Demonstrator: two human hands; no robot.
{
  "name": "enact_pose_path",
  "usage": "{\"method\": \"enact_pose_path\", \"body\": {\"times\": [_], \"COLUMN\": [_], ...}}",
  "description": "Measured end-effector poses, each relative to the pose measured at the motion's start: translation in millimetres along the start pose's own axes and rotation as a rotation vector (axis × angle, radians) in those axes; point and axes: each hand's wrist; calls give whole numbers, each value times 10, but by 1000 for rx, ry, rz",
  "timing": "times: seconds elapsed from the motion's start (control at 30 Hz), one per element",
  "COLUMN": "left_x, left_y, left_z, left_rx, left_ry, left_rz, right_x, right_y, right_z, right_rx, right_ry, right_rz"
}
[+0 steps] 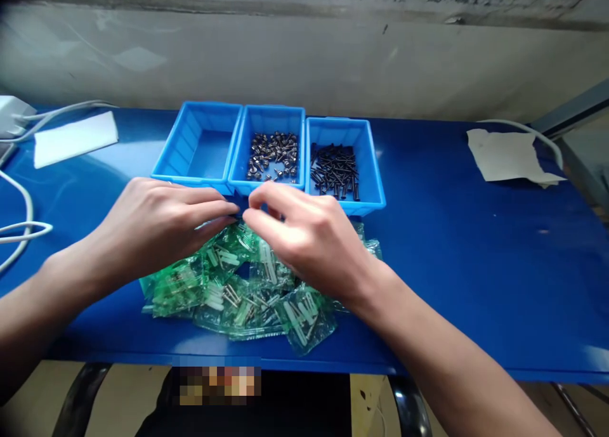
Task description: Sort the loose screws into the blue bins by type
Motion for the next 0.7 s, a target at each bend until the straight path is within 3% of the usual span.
{"method": "enact_pose_path", "body": {"times": [0.1, 0.2, 0.3, 0.4, 0.53, 0.63, 0.7], "left_x": [29, 32, -15, -79, -133, -195, -252], "left_y": [25, 45, 98, 196, 280, 187, 49], "left_z": [-4, -5, -18, -37, -45, -27, -1], "left_rx": [50, 25, -36, -147, -153, -170, -164], "left_ry": [17, 47, 137, 268, 371, 384, 370], "left_rz": [-95, -49, 138, 342, 338, 340, 259], "right_x": [-31, -54, -44, 10, 65, 18, -54], "right_y": [39, 55, -4, -119, -218, -161, -48], "right_z": [-32, -43, -36, -44, -79, -76, -43], "right_rx": [193, 291, 357, 483, 574, 586, 550], "right_ry": [231, 342, 293, 174, 213, 305, 373], "right_rz": [-86, -44, -225, -648, -1022, -930, -611]}}
Point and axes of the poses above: each hand's wrist, its own z-axis away from the middle knuckle, its own x-axis out of the palm, y = z × x, and after that the axes turned 8 degrees about -z, right-handed
